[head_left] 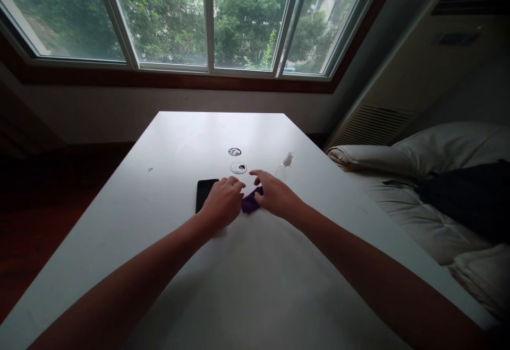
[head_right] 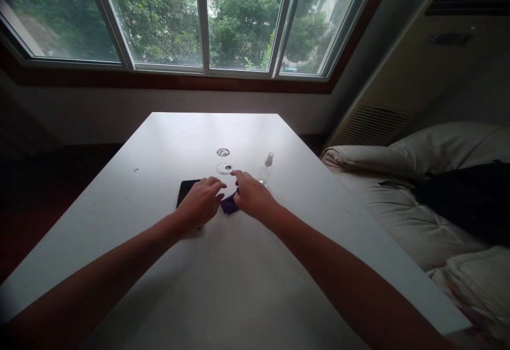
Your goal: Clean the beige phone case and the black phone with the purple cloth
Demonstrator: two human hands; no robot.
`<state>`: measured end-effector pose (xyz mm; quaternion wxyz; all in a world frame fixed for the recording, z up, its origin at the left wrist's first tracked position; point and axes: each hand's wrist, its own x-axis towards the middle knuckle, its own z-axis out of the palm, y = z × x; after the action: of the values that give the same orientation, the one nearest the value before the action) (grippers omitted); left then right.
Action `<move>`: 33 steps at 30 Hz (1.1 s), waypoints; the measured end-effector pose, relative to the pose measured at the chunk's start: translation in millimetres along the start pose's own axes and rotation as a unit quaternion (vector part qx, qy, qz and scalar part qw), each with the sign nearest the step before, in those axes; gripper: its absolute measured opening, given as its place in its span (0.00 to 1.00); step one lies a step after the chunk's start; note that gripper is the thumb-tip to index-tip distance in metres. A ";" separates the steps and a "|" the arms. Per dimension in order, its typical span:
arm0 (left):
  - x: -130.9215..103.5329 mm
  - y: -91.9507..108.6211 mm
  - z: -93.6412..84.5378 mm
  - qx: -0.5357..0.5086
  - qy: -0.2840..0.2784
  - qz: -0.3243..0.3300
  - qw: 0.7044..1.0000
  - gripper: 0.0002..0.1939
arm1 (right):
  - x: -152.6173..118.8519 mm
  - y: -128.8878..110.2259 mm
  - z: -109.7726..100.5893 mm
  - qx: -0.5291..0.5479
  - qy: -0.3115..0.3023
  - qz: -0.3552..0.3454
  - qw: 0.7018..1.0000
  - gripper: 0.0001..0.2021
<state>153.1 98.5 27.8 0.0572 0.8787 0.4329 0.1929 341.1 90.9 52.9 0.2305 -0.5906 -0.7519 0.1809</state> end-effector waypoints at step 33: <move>-146.6 1.3 -20.3 0.121 -0.014 0.032 0.992 0.31 | -102.2 -70.1 79.2 -0.172 -0.064 -0.257 0.949 0.33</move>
<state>65.4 -18.5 4.4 -0.0499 0.8951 0.4240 0.1284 260.4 -25.0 11.9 0.1153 -0.3952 -0.9111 0.0204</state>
